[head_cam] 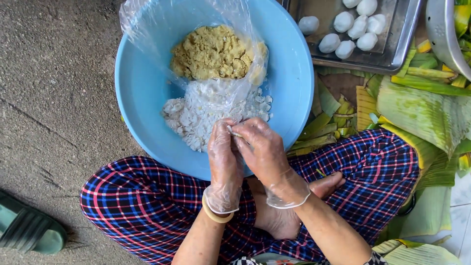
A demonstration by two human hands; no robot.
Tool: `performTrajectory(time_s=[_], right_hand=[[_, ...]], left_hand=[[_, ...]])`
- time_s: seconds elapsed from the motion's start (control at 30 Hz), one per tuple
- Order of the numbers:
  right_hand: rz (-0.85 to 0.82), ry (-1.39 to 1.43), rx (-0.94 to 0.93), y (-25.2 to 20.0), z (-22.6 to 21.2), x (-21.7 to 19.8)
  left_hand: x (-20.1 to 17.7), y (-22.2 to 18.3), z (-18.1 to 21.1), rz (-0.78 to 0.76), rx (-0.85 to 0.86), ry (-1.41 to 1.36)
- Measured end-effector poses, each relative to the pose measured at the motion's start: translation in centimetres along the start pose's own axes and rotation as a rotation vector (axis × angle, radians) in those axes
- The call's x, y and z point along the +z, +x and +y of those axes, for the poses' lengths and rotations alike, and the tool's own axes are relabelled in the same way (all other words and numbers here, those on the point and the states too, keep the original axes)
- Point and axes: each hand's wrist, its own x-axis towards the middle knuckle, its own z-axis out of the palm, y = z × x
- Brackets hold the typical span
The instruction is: A person sitting on the floor is hand-forming small filled dough balls by combining white dough and yellow filling.
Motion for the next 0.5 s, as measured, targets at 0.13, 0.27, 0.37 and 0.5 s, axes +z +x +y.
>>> performTrajectory(time_s=[0.13, 0.27, 0.37, 0.5], right_hand=[[-0.095, 0.348, 0.251, 0.7, -0.6, -2.1], [0.029, 0.034, 0.015, -0.1, -0.1, -1.4], [0.020, 0.038, -0.028, -0.5, -0.1, -0.4], [-0.145, 0.174, 0.059, -0.3, -0.9, -2.8]], left_hand=[[2.6, -0.9, 3.0, 0.029, -0.034, -0.170], [2.9, -1.2, 1.5, 0.022, -0.020, -0.077], [2.0, -0.9, 1.7, 0.057, -0.048, -0.052], [1.1, -0.9, 1.0, -0.230, -0.056, -0.087]])
